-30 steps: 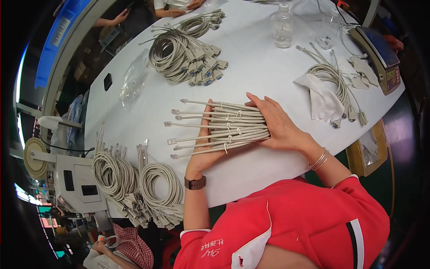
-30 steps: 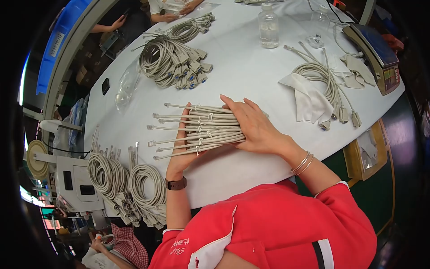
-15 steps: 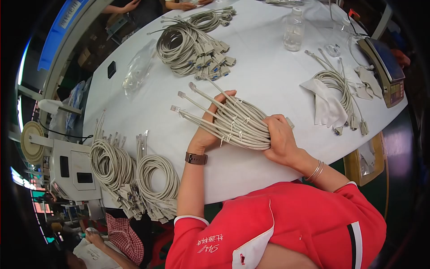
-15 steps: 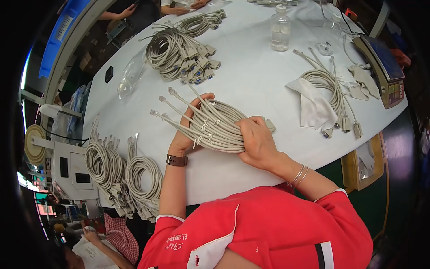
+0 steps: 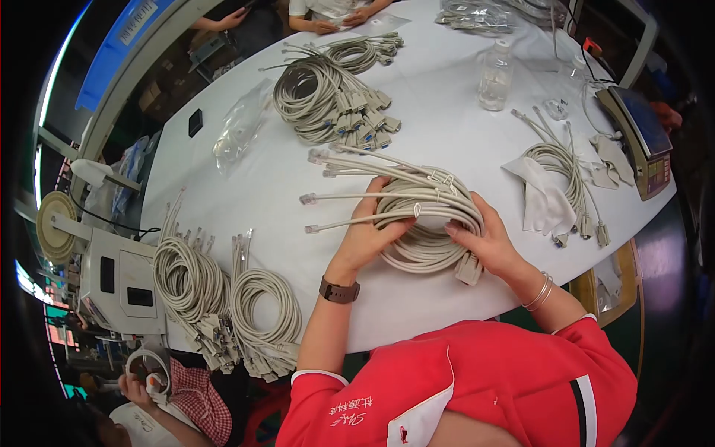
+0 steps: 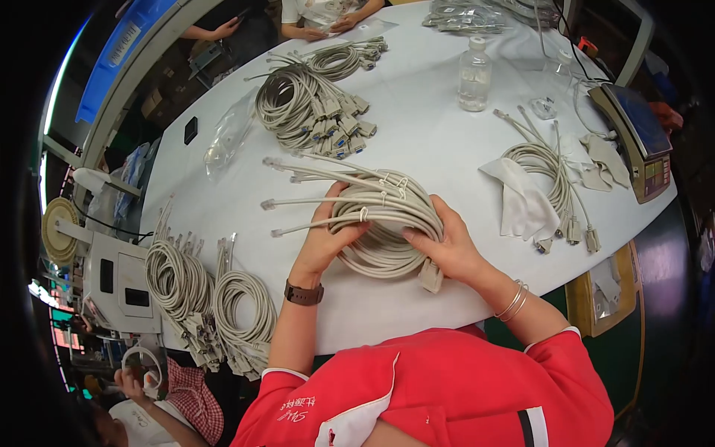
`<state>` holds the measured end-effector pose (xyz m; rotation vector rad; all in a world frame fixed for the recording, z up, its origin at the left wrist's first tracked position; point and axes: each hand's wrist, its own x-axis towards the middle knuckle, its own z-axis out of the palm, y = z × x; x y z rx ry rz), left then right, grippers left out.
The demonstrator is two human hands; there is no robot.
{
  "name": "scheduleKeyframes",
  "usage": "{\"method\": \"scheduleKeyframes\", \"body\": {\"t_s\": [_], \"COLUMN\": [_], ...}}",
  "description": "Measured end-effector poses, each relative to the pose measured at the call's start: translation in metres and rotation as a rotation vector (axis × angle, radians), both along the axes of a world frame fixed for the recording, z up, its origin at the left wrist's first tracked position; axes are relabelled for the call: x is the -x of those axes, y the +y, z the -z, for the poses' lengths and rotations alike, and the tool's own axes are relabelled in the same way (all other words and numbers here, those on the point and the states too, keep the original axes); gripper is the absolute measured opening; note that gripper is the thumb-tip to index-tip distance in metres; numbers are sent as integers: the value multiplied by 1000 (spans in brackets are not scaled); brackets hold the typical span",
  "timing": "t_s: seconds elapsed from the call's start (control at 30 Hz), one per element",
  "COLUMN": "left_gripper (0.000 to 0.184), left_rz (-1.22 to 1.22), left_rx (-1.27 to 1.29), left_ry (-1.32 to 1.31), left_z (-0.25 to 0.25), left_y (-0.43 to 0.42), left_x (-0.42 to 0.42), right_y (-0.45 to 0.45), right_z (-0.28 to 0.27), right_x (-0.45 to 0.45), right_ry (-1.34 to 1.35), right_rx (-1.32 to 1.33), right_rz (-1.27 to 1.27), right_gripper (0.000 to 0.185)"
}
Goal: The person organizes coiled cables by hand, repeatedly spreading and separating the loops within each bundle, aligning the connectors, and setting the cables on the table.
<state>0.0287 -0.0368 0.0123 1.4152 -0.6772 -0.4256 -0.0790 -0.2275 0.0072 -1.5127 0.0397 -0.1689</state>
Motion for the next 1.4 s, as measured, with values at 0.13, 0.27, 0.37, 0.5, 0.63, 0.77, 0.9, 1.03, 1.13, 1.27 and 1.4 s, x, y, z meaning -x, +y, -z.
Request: {"method": "scheduleKeyframes", "body": {"t_s": [0.13, 0.27, 0.37, 0.5, 0.63, 0.77, 0.9, 1.03, 1.13, 1.27, 1.4], "left_gripper": [77, 76, 64, 70, 68, 53, 46, 43, 45, 46, 46], "left_rz": [-125, -110, 19, 150, 296, 198, -1, -38, 11, 72, 45], "left_rx": [-99, 129, 357, 490, 443, 299, 408, 628, 672, 709, 672], "left_ry": [113, 238, 552, 656, 624, 666, 928, 1060, 1076, 1111, 1047], "left_z": [-44, -37, -46, -45, -43, -45, -38, -19, -4, 3, 3], "left_y": [-13, -12, -8, -19, -31, -18, -12, -18, -23, -27, -32], "left_x": [16, 25, 35, 50, 60, 55, 22, -33, -63, -79, -76], "right_y": [-15, -14, -13, -9, 6, 19, 29, 20, 13, 5, -7], "right_z": [-8, 14, 18, 18, 40, 52, 15, 32, 31, 35, 21], "right_x": [-5, -10, -12, -11, -4, 0, 14, 25, 33, 45, 52], "right_ry": [172, 235, 340, 425, 552, 659, 704, 592, 615, 623, 605], "right_rx": [-426, -847, -1156, -1224, -1402, -1530, -1182, -1018, -993, -1005, -789], "right_rz": [-101, -212, -276, -198, -281, -413, -439, -581, -536, -452, -393], "right_gripper": [28, 22, 20, 32, 31, 35, 46, 53, 55, 54, 51]}}
